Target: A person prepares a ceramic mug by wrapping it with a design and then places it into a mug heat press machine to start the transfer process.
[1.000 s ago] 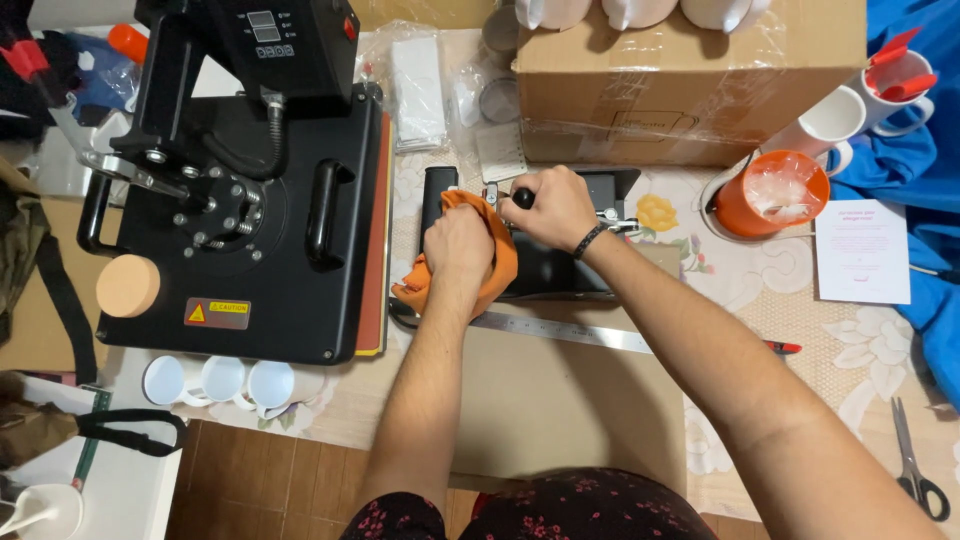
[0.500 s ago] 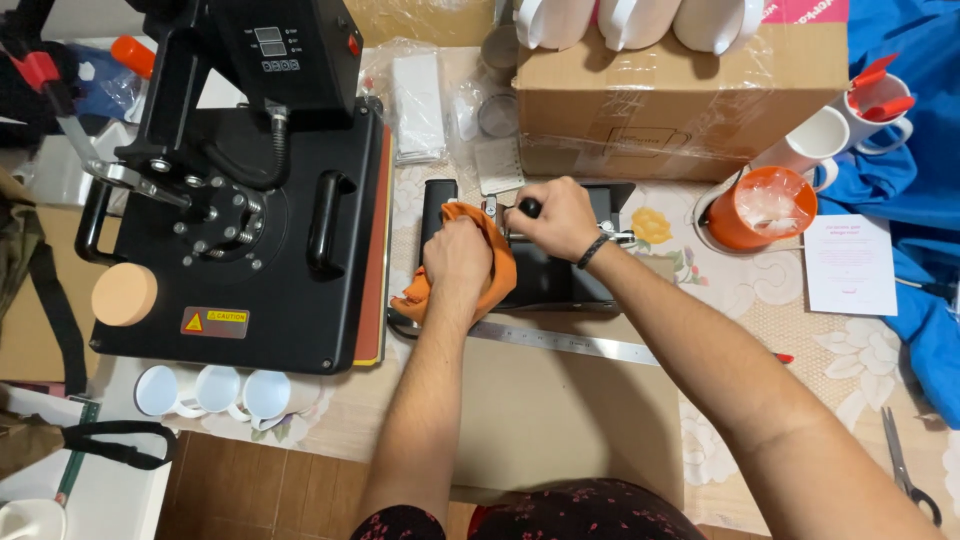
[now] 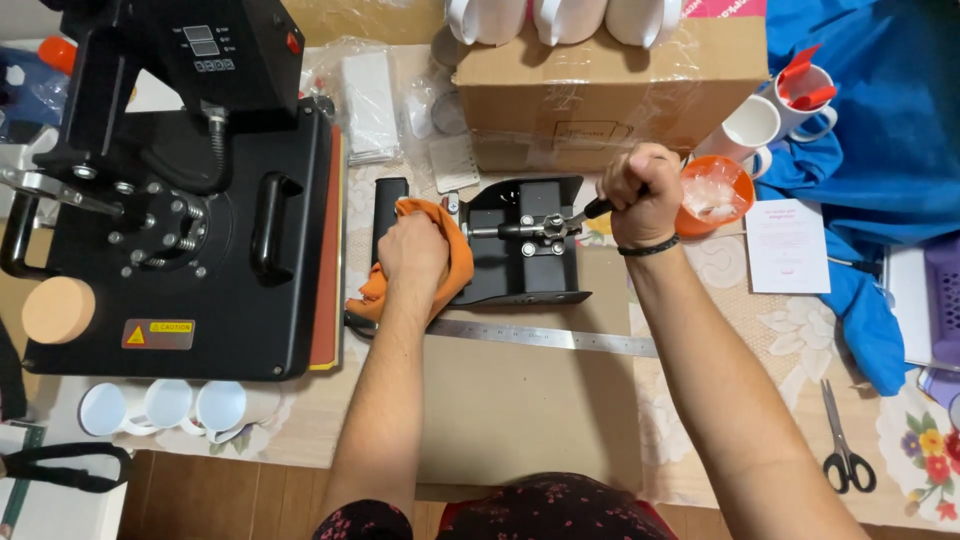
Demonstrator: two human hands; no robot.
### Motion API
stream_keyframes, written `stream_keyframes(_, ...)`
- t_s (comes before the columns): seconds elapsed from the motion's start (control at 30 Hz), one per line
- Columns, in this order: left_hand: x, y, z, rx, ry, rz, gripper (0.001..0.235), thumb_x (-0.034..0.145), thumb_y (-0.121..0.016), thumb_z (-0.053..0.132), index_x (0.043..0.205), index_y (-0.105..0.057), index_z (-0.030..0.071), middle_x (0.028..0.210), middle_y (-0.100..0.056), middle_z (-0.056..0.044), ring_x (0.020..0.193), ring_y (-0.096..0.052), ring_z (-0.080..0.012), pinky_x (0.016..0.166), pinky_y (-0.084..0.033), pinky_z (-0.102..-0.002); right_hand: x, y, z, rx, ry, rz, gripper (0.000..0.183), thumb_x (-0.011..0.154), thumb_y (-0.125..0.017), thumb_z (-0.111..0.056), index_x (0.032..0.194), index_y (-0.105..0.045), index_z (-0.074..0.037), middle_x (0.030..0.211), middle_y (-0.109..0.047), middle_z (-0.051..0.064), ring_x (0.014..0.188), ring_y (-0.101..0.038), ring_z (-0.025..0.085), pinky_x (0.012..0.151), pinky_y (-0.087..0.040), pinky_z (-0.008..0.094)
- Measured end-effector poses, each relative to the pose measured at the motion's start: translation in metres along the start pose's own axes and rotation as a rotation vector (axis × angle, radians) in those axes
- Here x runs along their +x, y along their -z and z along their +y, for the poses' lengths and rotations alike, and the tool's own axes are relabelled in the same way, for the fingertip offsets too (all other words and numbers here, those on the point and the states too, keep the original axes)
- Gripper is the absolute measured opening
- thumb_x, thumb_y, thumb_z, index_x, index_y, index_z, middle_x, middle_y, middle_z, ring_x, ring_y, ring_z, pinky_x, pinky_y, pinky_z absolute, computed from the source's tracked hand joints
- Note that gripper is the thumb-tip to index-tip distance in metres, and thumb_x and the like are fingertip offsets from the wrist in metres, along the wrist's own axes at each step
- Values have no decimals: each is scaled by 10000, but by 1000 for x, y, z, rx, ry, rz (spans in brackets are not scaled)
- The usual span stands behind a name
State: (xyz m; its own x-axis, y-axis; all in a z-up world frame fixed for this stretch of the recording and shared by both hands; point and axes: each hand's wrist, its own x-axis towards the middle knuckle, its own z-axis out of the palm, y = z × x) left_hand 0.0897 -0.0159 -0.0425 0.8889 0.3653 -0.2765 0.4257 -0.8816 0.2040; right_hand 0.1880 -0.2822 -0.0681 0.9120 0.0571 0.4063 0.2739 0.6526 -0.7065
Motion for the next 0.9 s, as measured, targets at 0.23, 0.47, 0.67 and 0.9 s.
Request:
stream_keyframes(0.23, 14, -16, -6, 38, 11, 24, 293, 977, -547, 254, 1026, -699, 9, 981, -735, -196, 999, -720, -406, 875, -564, -515, -6, 36, -13, 162, -6, 189, 356, 837, -518, -317, 600, -274, -210, 421, -173, -33, 335, -227, 128, 459, -371, 318)
stream_keyframes(0.47, 6, -7, -2, 29, 5, 18, 300, 992, -541, 232, 1032, -702, -18, 973, -734, -215, 997, -718, -413, 878, -563, -521, -10, 32, -22, 196, -30, 420, 310, 803, -531, -329, 614, -317, -209, 464, -202, -31, 394, -269, 149, 515, -398, 328)
stream_keyframes(0.67, 9, -8, -2, 23, -1, 56, 304, 979, -556, 248, 1005, -713, -11, 919, -731, -218, 949, -726, -410, 834, -576, -525, -30, 83, -11, -11, -121, 836, 334, 832, -605, -468, 717, -560, -157, 682, -599, 123, 660, -655, 271, 710, -584, 373)
stream_keyframes(0.9, 2, 7, 5, 11, 10, 27, 316, 983, -534, 233, 1029, -721, -18, 957, -732, -233, 987, -716, -423, 871, -565, -532, -88, 143, 17, -206, -561, 944, 559, 906, -686, -579, 1161, -536, -105, 997, -686, 133, 941, -779, 266, 822, -665, 351)
